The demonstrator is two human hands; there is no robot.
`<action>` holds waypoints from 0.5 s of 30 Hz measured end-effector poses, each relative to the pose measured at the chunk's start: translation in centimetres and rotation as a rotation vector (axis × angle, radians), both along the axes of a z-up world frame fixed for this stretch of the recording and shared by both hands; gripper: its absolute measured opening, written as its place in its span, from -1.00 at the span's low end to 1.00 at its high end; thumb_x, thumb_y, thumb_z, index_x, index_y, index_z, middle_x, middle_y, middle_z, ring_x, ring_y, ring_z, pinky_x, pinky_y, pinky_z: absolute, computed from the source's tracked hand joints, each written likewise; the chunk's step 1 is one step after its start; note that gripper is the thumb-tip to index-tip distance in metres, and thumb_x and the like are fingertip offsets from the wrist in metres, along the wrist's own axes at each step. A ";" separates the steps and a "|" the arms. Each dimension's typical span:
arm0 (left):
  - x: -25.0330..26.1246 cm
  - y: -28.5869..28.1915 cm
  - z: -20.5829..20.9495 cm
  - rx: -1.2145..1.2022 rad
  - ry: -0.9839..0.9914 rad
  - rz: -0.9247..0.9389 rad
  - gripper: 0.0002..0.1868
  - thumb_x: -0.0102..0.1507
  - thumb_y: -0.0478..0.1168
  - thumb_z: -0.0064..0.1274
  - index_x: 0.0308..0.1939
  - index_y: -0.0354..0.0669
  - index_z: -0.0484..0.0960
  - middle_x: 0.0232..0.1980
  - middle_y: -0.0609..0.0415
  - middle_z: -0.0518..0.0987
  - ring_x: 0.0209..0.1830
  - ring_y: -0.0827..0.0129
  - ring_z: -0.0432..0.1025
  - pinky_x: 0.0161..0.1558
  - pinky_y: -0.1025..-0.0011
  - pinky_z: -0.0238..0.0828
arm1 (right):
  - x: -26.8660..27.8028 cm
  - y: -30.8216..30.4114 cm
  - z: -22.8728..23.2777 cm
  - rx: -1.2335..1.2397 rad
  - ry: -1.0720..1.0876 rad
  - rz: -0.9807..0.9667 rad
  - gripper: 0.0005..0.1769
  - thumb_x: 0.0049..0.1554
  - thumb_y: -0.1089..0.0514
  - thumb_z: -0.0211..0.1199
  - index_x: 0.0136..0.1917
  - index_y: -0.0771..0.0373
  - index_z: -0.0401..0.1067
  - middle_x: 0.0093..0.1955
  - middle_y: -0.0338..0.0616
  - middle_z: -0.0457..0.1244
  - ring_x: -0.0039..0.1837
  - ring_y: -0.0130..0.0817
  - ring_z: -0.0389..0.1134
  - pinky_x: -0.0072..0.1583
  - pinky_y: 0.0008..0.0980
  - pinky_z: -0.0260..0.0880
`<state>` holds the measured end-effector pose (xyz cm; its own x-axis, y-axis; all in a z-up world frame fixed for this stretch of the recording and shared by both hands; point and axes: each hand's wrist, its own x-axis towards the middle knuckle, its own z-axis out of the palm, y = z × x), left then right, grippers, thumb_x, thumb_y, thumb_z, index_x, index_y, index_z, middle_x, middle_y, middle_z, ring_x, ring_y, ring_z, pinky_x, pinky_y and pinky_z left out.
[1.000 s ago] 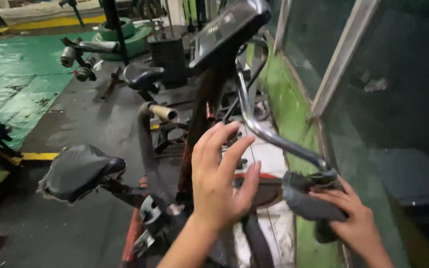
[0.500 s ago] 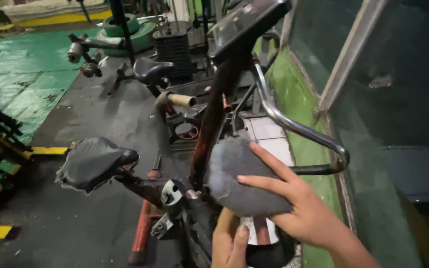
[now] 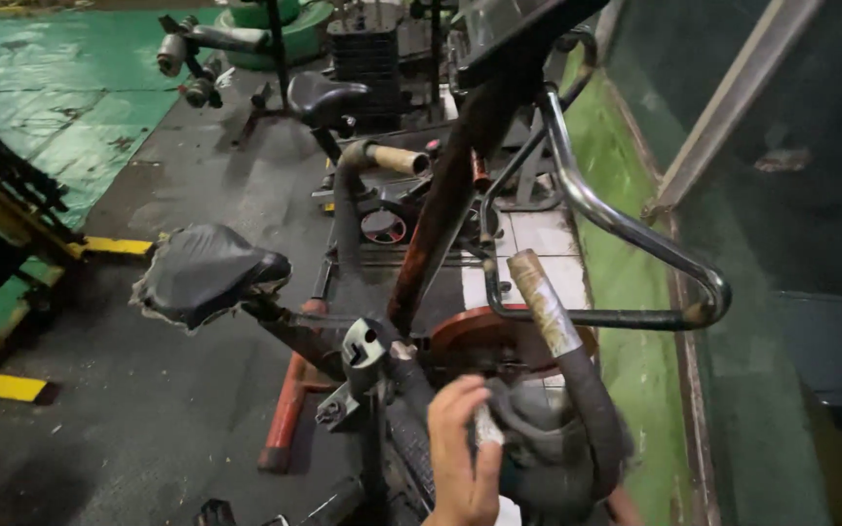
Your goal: Cleaning and wiping down various exercise machines and frames in a gym using a cloth.
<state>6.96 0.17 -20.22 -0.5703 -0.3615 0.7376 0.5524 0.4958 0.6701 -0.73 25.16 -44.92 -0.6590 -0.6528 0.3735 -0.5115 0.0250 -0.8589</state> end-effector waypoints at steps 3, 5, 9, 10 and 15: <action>0.5 -0.1 -0.9 0.135 -0.012 0.110 -0.46 0.40 -0.01 -0.13 0.30 -0.36 0.42 0.46 -0.31 0.35 0.49 -0.17 0.26 0.49 0.02 0.05 | -5.0 -3.2 -1.6 0.030 -0.142 0.071 -0.52 0.09 0.32 0.25 0.31 0.24 0.41 0.37 0.00 0.27 0.36 -0.16 0.30 0.36 -0.20 0.30; 1.1 -0.6 -1.3 0.070 -0.054 0.191 -0.47 0.40 -0.03 -0.13 0.32 -0.34 0.42 0.50 -0.27 0.32 0.55 -0.16 0.19 0.53 0.04 -0.01 | -8.2 -6.5 0.3 0.050 -0.235 0.126 -0.53 0.12 0.31 0.26 0.32 0.26 0.39 0.32 -0.01 0.29 0.31 -0.17 0.32 0.34 -0.19 0.31; 1.6 -2.6 -2.9 0.020 -0.075 0.325 -0.44 0.40 -0.04 -0.12 0.38 -0.36 0.35 0.52 -0.30 0.27 0.54 -0.17 0.16 0.52 0.04 -0.02 | -6.7 -14.8 18.3 0.080 -0.370 0.217 -0.54 0.15 0.29 0.27 0.33 0.29 0.37 0.25 -0.02 0.33 0.24 -0.19 0.35 0.31 -0.17 0.32; 1.6 -3.2 -3.4 0.013 -0.096 0.368 -0.40 0.39 -0.05 -0.10 0.41 -0.38 0.31 0.52 -0.29 0.27 0.55 -0.16 0.15 0.51 0.05 -0.03 | -6.7 -16.3 21.0 -0.001 -0.197 0.260 -0.51 0.12 0.31 0.24 0.34 0.29 0.35 0.34 -0.05 0.31 0.36 -0.22 0.27 0.38 -0.20 0.25; 1.4 -4.2 -3.9 0.069 -0.154 0.448 -0.32 0.38 -0.06 -0.04 0.47 -0.39 0.20 0.50 -0.30 0.28 0.50 -0.11 0.18 0.47 0.11 0.01 | -5.8 -19.4 24.9 -0.144 0.455 0.209 -0.54 0.06 0.35 0.21 0.26 0.36 0.41 0.46 0.01 0.28 0.58 -0.17 0.16 0.53 -0.19 0.12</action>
